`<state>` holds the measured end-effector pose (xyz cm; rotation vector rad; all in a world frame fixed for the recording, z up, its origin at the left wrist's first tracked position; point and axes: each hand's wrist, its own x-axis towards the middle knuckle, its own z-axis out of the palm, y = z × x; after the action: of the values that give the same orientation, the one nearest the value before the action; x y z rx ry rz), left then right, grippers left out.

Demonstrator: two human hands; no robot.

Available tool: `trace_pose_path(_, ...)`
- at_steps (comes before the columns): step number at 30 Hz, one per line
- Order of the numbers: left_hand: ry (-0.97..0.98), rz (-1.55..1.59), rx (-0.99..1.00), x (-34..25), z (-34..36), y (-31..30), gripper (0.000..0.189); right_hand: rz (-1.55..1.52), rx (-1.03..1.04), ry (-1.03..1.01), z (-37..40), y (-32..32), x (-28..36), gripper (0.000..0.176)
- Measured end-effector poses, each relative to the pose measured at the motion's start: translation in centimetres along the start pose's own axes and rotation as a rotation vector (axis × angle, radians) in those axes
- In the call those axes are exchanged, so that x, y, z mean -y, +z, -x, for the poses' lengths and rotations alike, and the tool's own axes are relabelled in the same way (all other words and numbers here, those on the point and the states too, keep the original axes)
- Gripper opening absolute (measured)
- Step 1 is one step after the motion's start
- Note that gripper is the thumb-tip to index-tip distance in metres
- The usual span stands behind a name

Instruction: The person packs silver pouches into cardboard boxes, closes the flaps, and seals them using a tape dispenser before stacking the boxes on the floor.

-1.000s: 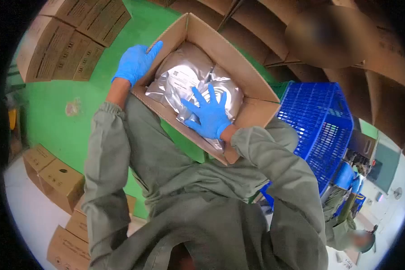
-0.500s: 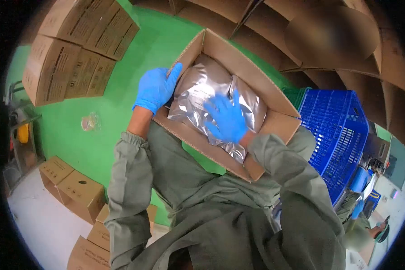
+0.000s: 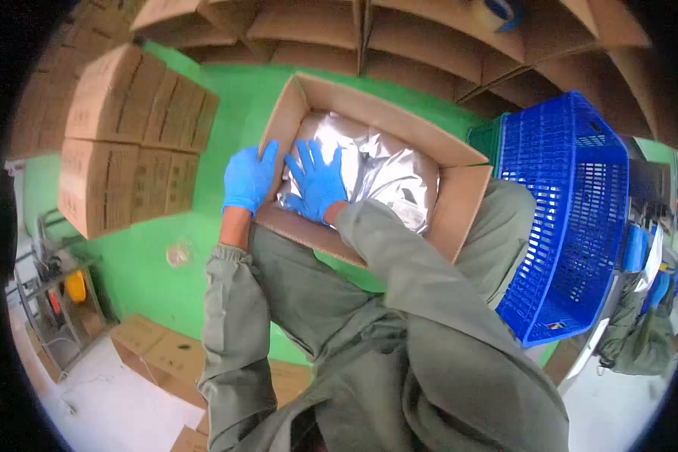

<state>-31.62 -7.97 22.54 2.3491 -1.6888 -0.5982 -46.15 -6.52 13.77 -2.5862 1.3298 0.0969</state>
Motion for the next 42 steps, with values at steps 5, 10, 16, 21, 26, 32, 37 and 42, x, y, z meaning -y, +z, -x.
trace_pose_path(5, 0.094, 0.06, -0.105, 1.1, 0.7, 0.9, 0.04, -0.405, -0.768, 0.131, 10.2, -13.4, -7.8, 0.028)
trace_pose_path(10, 0.081, -0.078, -0.118, 1.8, 0.6, 1.1, 0.039, -0.284, 0.242, 0.6, 19.8, -11.5, -18.0, 0.051)
trace_pose_path(16, 0.063, -0.031, -0.253, 2.6, 0.2, 0.7, 0.038, -0.319, -0.003, 0.503, 19.1, -8.3, -19.4, 0.045)
trace_pose_path(21, 0.189, -0.092, -0.221, 3.2, -3.5, 1.4, 0.035, -0.585, 0.223, 0.309, 18.7, -11.3, -18.9, 0.057)
trace_pose_path(26, 0.134, -0.278, 0.08, -1.9, -0.7, 2.6, 0.049, -0.661, 0.059, 0.198, 15.2, -7.2, -16.0, 0.075)
trace_pose_path(32, -0.004, -0.575, 0.585, -9.4, 2.6, 7.8, 0.114, -0.314, 0.219, 0.139, 8.0, -3.6, -15.1, 0.062)
trace_pose_path(37, -0.021, -0.854, 0.807, -11.6, 2.4, 9.2, 0.116, -0.752, 0.344, -0.041, 7.5, -10.1, -16.9, 0.039)
trace_pose_path(42, -0.036, -0.818, 0.72, -11.1, 3.7, 9.3, 0.124, -0.453, -0.316, 0.077, 2.4, -14.5, -23.7, 0.051)
